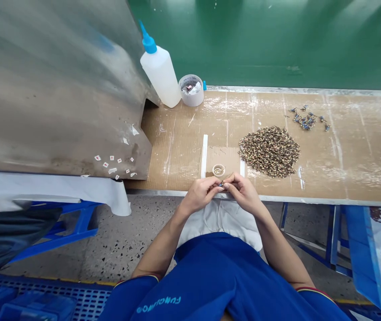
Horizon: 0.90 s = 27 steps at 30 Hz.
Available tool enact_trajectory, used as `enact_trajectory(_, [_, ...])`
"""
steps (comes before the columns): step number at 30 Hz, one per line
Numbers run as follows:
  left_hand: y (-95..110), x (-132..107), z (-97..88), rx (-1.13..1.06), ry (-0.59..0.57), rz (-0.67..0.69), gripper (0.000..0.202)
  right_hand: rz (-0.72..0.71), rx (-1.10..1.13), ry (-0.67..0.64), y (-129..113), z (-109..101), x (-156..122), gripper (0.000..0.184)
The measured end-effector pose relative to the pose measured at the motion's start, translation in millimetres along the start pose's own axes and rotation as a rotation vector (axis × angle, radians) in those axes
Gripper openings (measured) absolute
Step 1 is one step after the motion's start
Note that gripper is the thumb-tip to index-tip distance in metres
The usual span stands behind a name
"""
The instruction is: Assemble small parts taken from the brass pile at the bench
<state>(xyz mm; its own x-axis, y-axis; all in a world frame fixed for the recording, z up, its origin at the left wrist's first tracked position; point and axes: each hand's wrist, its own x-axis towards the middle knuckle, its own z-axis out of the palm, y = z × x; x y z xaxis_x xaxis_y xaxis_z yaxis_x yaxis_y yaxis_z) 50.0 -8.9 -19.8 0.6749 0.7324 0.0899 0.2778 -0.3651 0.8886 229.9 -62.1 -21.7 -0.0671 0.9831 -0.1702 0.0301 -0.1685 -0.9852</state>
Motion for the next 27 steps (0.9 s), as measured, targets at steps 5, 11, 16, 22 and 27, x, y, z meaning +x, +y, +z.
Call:
enact_trajectory(5, [-1,1,-0.3,0.004,-0.007,0.009,0.027,0.012,0.032,0.044,5,-1,-3,0.031])
enact_trajectory(11, [-6,-1,1.8,0.041,0.014,0.046,0.031,-0.002,-0.051,0.003,4,0,-4,0.026])
enact_trajectory(16, [-11,-2,2.8,0.114,-0.012,0.062,0.031,-0.039,-0.154,-0.041,-2,0,-4,0.023])
enact_trajectory(22, [-13,-4,3.7,0.142,-0.008,0.074,0.031,-0.059,-0.215,-0.039,-3,2,-4,0.02])
enact_trajectory(27, [-11,-4,1.7,0.116,0.002,0.079,0.03,-0.1,-0.231,0.027,0,5,-5,0.018])
